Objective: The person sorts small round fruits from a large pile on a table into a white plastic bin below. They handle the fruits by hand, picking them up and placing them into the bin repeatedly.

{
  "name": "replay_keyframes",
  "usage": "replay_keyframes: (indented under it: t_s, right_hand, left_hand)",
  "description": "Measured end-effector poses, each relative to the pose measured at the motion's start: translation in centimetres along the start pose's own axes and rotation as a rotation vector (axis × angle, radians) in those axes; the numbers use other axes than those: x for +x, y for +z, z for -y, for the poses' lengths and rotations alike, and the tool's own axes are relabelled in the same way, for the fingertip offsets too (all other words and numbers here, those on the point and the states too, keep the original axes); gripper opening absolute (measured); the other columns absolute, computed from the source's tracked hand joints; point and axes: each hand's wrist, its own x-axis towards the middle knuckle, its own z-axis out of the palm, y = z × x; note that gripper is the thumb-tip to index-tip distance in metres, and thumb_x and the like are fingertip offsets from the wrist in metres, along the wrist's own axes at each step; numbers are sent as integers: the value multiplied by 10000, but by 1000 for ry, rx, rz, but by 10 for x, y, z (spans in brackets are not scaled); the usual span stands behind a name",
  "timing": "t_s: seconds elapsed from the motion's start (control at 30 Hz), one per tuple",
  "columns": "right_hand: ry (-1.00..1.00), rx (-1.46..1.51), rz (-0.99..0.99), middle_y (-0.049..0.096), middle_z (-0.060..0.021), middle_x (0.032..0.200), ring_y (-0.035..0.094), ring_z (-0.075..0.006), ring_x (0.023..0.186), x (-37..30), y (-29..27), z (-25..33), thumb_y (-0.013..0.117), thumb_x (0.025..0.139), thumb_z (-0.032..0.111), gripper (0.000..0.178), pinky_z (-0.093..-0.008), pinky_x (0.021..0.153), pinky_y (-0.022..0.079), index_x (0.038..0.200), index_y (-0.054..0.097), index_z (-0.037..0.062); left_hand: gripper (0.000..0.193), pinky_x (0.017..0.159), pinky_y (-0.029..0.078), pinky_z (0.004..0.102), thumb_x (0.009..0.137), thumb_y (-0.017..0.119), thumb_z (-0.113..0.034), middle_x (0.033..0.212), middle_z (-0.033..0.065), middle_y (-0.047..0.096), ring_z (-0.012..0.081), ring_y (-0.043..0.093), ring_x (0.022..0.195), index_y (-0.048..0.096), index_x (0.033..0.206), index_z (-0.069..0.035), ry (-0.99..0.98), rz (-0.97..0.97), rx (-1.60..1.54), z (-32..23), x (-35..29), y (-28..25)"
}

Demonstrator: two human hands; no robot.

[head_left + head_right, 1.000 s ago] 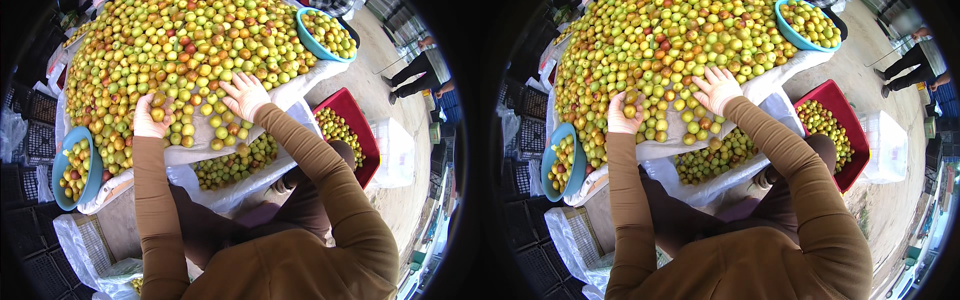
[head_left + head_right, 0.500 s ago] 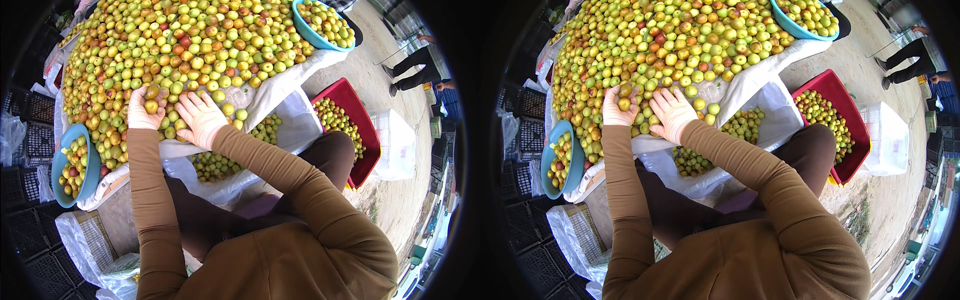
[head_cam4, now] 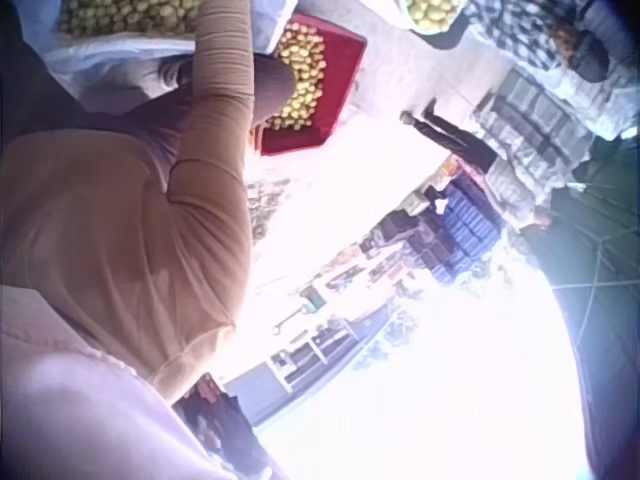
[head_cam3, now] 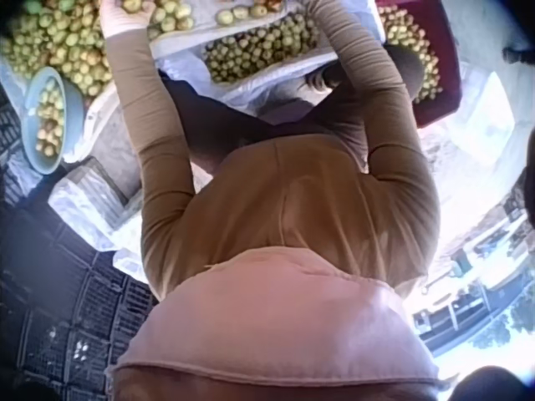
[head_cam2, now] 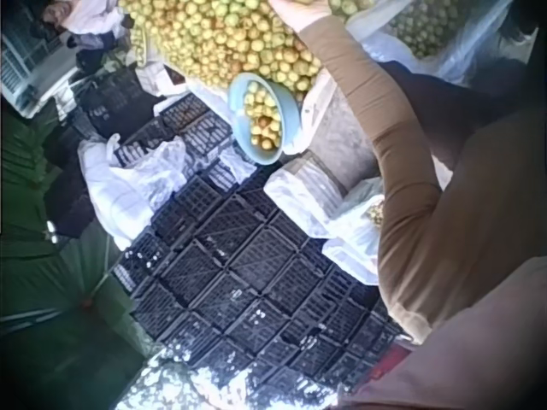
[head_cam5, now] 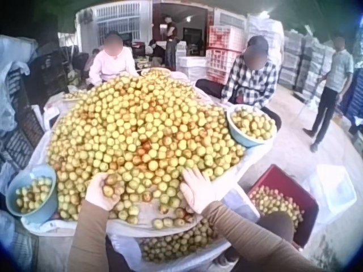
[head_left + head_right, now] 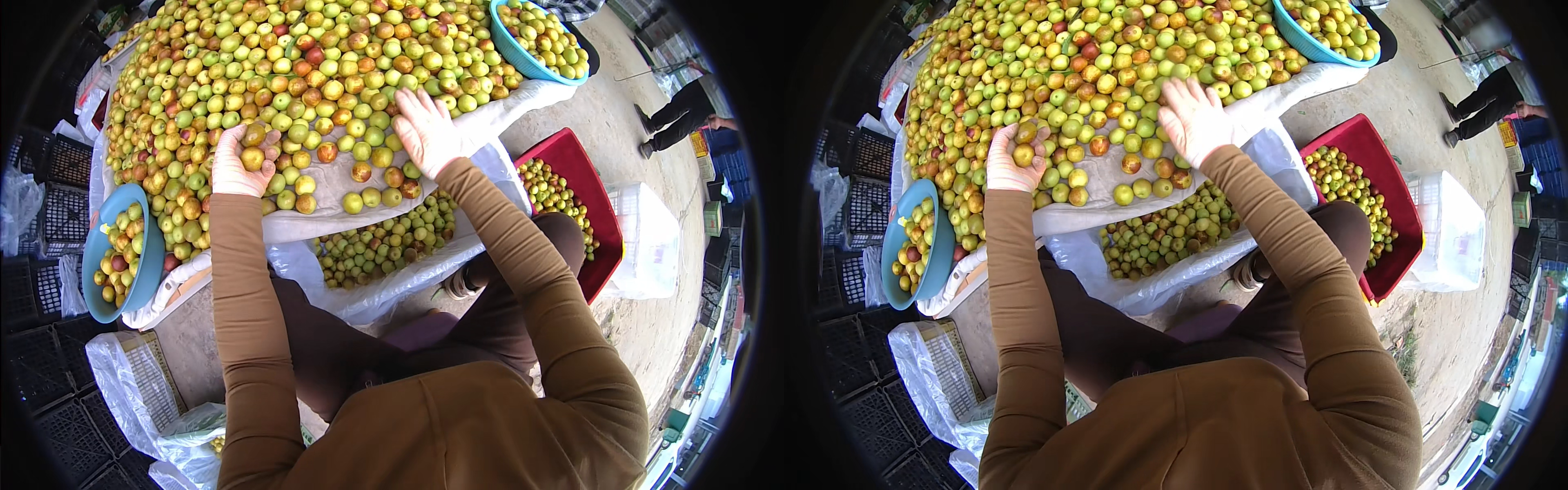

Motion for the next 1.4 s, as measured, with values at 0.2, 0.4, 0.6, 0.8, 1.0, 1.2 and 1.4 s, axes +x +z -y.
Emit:
replay_keyframes:
  t_s: [0.2,0.4,0.6,0.8,1.0,1.2,1.4]
  right_hand:
    - [36,-290,-46,408,-134,1467,315,-331,1392,48,33,-7,411,958,492,591,-498,1122,249,1410,429,111]
    - [99,-423,33,352,-114,1520,204,-337,1445,48,41,8,359,952,583,709,-508,1165,166,1464,359,91]
    - [104,-243,123,245,-270,1525,193,-399,1433,42,39,59,360,932,619,705,-539,1156,135,1472,381,166]
    - [41,-88,300,193,-247,1560,167,-379,1455,23,34,91,365,951,580,676,-511,1168,130,1481,364,160]
    - [-74,-69,319,336,-173,1502,308,-344,1392,-10,26,115,452,930,536,690,-522,1157,181,1427,397,62]
    - [-182,-41,254,343,-150,1500,338,-336,1369,-52,12,102,518,903,496,682,-512,1151,218,1427,404,74]
    - [-269,-92,240,475,-93,1413,405,-298,1328,-70,-10,69,513,920,456,542,-528,1113,261,1338,511,112]
  left_hand:
    - [343,492,411,214,869,581,-346,1004,128,677,145,564,658,628,1089,-88,30,-7,37,0,-4,1]
    - [358,498,409,220,863,589,-344,1027,134,682,149,570,660,625,1093,-73,38,-52,40,-2,-11,6]
    - [354,485,400,227,867,575,-334,1049,129,665,139,562,643,625,1104,-76,25,-26,-24,3,-8,7]
    - [367,494,387,231,866,565,-343,1049,118,670,136,560,657,635,1111,-79,25,-61,3,7,-6,6]
    - [349,497,389,232,856,581,-333,1062,123,675,130,578,657,641,1091,-82,35,-74,-12,8,-7,5]
    - [355,504,396,232,858,590,-331,1076,143,668,147,583,673,635,1102,-78,28,-74,5,8,-10,7]
    - [343,496,447,246,881,559,-299,1102,160,662,180,592,675,626,1111,-54,33,-43,28,8,-1,-5]
